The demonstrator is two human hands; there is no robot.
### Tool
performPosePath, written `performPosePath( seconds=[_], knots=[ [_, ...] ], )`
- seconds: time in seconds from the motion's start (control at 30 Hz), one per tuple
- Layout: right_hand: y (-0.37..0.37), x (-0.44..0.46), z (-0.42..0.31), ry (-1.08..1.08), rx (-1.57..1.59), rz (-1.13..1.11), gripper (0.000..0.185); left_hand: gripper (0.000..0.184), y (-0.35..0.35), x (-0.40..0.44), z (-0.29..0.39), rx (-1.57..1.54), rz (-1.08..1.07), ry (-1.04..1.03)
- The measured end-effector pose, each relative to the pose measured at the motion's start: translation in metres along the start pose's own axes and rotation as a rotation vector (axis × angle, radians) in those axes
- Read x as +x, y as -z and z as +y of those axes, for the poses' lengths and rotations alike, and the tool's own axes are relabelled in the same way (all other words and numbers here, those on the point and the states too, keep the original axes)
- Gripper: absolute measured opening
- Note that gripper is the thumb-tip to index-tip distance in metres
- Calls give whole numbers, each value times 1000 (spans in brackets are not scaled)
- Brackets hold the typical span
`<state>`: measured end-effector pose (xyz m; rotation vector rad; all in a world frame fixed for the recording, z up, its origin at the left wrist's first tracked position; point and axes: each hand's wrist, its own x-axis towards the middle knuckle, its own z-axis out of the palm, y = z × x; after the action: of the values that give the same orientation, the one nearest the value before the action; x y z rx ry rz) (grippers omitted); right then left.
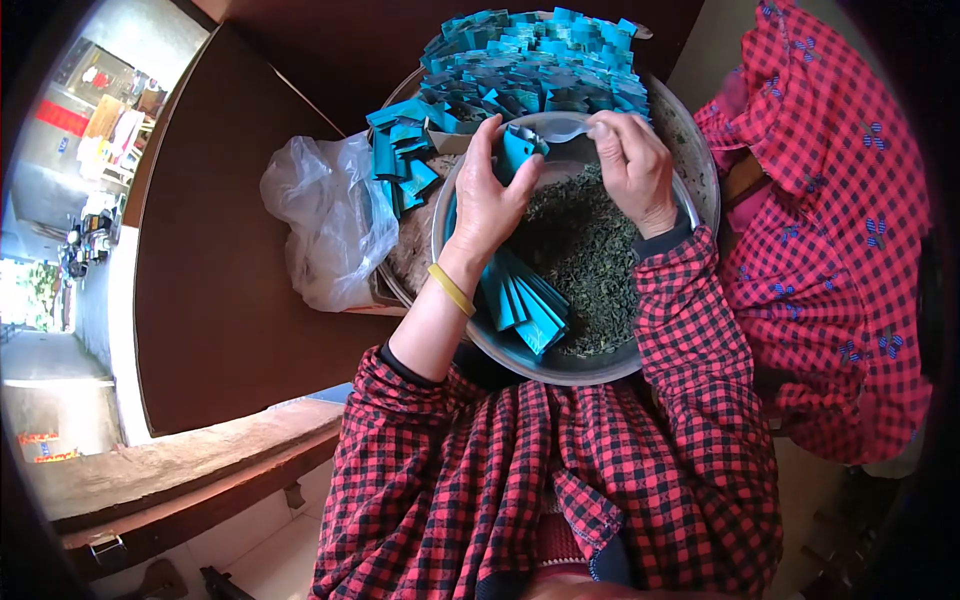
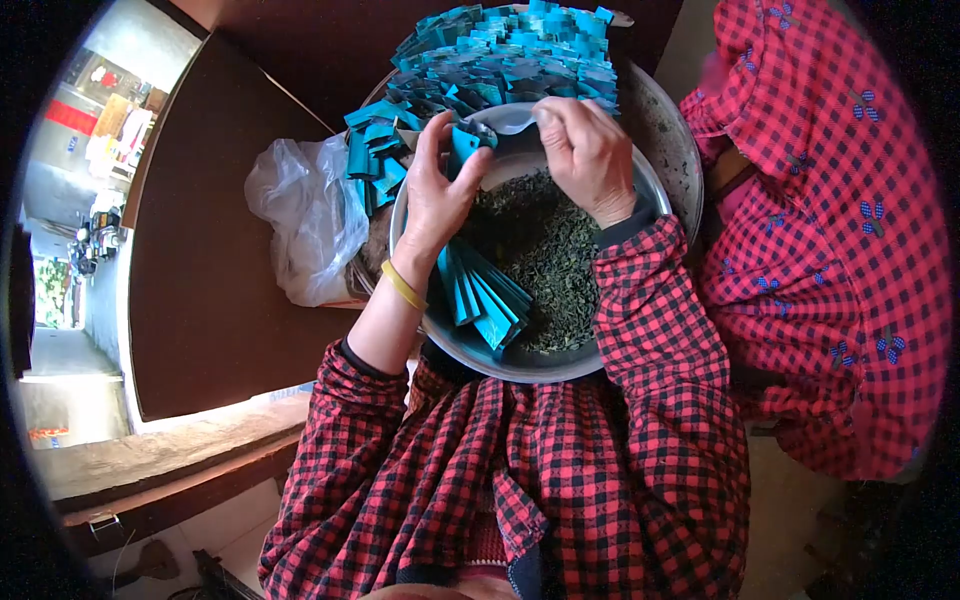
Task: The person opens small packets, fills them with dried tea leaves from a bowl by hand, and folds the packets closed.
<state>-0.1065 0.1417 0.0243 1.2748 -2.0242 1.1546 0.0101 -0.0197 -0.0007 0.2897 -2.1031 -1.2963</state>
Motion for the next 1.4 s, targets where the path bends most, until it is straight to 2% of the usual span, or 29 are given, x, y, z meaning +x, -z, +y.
performPosePath(
  seconds=[0.03,0.07,0.17,0.2,0.3,0.33,0.43,0.6,0.7,0.83,1.0,1.1,1.13,1.23,1.27,1.33,1.37,1.4],
  knots=[
    [0,0,3,-103,-5,-3,15,63,1,0,3,-79,2,17],
    [-1,-1,4,-102,-6,0,15,63,2,-1,4,-78,2,14],
    [-6,-5,7,-304,-135,-577,22,52,5,-1,7,-277,-35,-24],
    [-8,-8,7,-305,-136,-575,22,52,5,0,7,-277,-37,-25],
    [-20,-16,-5,-164,229,-408,35,48,8,2,4,-429,-160,113],
    [-24,-15,-7,-160,231,-414,35,48,9,3,2,-430,-153,115],
    [-29,-15,-12,-305,477,-432,43,51,9,9,-6,-719,-380,147],
    [-26,-12,-10,-308,309,-418,45,49,5,7,-9,-761,-299,182],
    [-28,-12,-4,-300,338,-306,42,41,6,5,3,-614,-135,298],
    [-31,-16,3,-279,250,-403,40,40,5,3,5,-591,-203,296],
    [-26,-14,8,-273,184,-433,36,39,-2,4,-12,-493,-139,181],
    [-12,2,7,-286,194,-59,29,37,-10,5,-24,-286,115,94],
    [-10,10,3,-264,201,-77,29,37,-11,4,-29,-289,144,94],
    [-7,33,-11,-282,352,189,24,35,-14,4,-43,-77,-40,116],
    [-13,39,-14,-266,354,173,24,35,-17,1,-44,-84,-20,117],
    [-35,49,-21,-218,373,63,23,33,-20,-8,-38,195,-317,40],
    [-45,53,-22,-195,381,11,22,33,-21,-12,-30,189,-303,41],
    [-56,56,-21,-184,381,1,22,32,-21,-15,-22,342,-461,75]
  ],
)
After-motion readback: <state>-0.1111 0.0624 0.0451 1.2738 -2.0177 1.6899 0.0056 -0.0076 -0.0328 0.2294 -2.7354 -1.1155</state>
